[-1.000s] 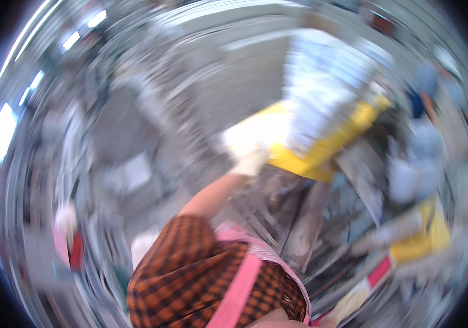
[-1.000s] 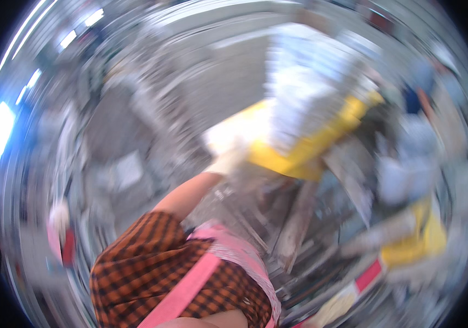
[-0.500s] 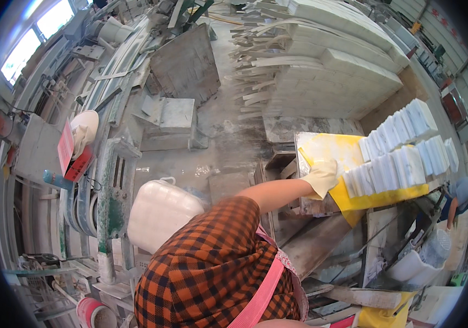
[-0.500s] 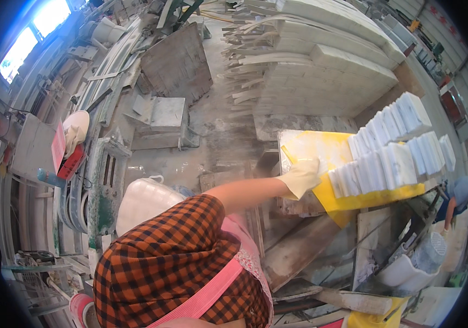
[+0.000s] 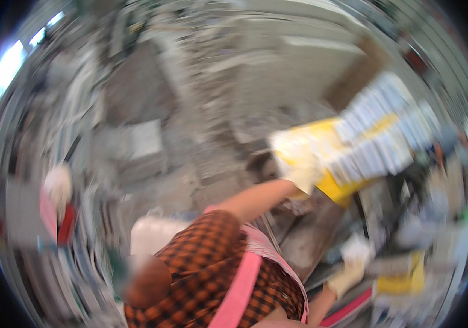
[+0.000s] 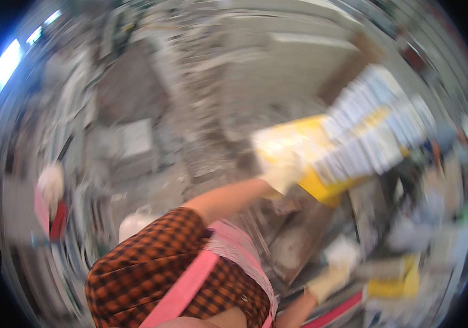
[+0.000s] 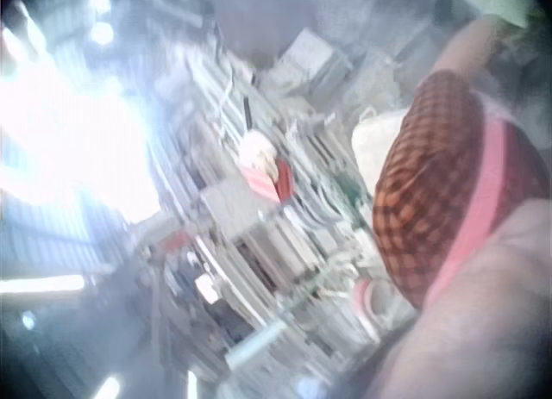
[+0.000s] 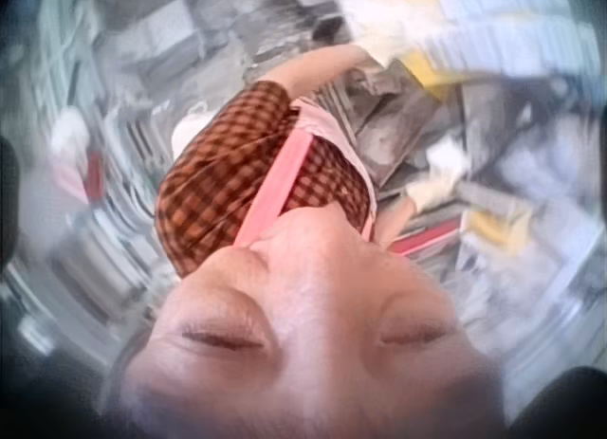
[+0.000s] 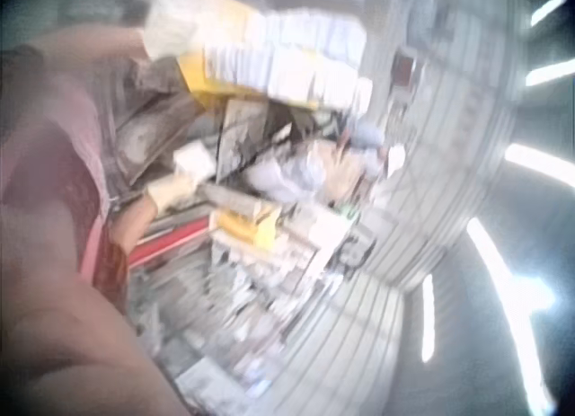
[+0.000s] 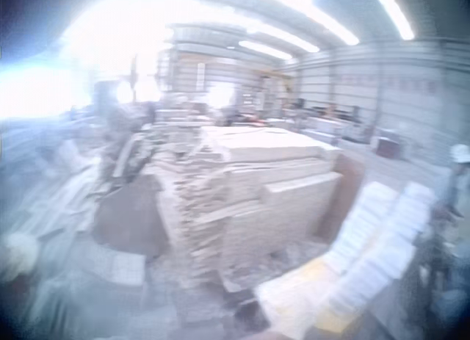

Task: The person picks white rectangular boards from a conveyor and stacks them on a nearby pile. The person uses both hands to lift and place each board, repeating the motion throughout the clip.

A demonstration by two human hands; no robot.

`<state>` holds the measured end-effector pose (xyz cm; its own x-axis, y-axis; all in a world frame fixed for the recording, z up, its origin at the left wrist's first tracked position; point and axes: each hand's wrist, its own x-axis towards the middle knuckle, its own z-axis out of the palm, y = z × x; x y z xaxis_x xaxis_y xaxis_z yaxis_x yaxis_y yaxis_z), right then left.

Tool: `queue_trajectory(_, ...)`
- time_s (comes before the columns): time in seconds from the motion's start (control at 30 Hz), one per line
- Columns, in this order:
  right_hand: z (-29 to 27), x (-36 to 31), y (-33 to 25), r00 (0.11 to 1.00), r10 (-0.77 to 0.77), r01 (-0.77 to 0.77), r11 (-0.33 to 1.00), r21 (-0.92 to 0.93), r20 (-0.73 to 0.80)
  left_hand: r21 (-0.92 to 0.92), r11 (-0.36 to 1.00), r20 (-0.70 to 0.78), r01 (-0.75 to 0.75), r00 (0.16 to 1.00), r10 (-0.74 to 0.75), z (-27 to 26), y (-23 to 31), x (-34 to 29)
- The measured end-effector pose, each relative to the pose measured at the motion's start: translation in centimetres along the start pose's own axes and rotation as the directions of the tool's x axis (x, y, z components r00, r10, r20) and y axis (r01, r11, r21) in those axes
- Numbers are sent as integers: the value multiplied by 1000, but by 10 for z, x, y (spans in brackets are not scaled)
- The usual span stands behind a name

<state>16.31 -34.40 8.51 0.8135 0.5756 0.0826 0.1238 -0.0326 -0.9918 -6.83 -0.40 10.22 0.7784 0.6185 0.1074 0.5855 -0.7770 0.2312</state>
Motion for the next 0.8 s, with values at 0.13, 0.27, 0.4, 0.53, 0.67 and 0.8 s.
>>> queue_trajectory(0.13,187,30,20,1000,-12,5,906,424,15,-279,956,47,85,996,-74,16,-17,16)
queue_trajectory(0.27,299,28,30,999,-43,40,968,-248,-7,-654,688,60,315,928,-368,26,-28,25)
queue_trajectory(0.4,318,18,14,930,-305,329,939,-97,204,-624,723,64,297,941,-332,11,-29,21)
queue_trajectory(0.53,305,18,-9,906,-46,175,946,-274,420,-782,464,193,416,869,-455,-17,-6,16)
queue_trajectory(0.67,295,25,-11,839,-22,328,818,-473,543,-500,694,247,518,853,-460,-31,0,19)
queue_trajectory(0.8,265,16,9,910,-137,237,946,-220,391,-406,841,156,358,934,-323,-4,-9,19)
